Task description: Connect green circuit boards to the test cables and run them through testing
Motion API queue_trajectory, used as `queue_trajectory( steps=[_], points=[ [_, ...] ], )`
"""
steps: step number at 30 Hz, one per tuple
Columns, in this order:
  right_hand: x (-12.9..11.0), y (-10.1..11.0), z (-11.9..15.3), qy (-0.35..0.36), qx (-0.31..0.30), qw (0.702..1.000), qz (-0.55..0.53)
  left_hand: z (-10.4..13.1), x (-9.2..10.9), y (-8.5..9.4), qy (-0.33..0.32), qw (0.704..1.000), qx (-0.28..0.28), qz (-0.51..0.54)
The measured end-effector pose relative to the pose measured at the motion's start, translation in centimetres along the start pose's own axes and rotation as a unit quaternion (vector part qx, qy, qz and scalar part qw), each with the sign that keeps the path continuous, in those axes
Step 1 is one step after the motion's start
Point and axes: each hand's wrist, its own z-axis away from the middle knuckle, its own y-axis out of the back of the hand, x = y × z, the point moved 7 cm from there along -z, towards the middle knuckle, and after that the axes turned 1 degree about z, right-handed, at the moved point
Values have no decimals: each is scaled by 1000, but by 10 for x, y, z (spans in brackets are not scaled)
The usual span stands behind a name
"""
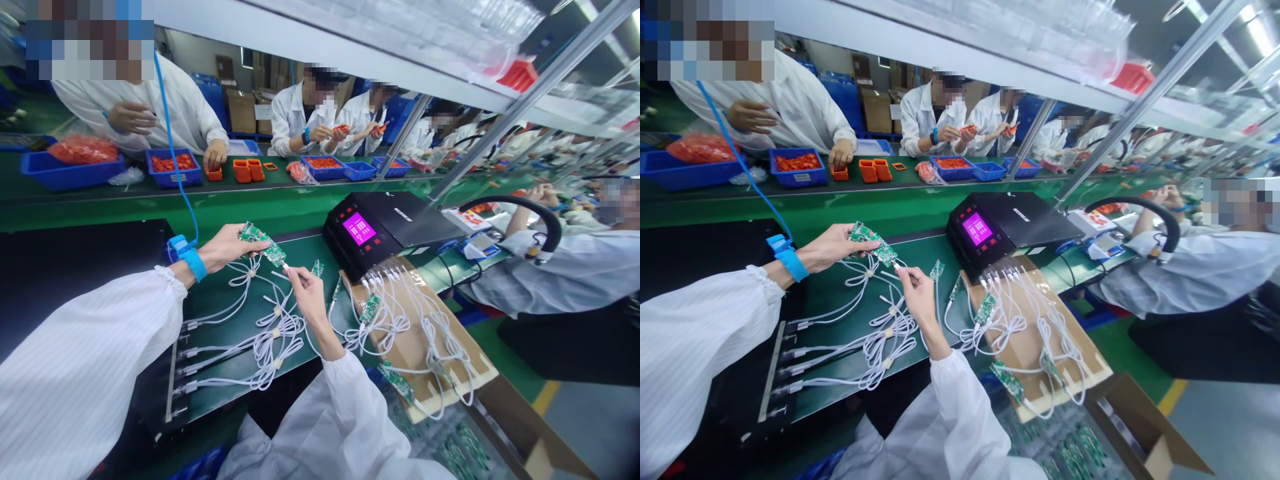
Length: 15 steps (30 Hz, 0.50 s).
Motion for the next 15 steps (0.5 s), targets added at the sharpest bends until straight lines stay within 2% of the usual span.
queue_trajectory(
  steps=[5, 10, 15],
  points=[
    [2, -1, 0, -18, -5, 1000, -13, -1, -1, -1, 0, 1000, 8, 15],
    [1, -4, -1, -18, -8, 1000, -20, 1, -3, -12, 29, 999, -19, 38],
    [1, -2, 0, -9, 15, 1000, 4, 3, 5, -9, 20, 999, 11, 38]
  ],
)
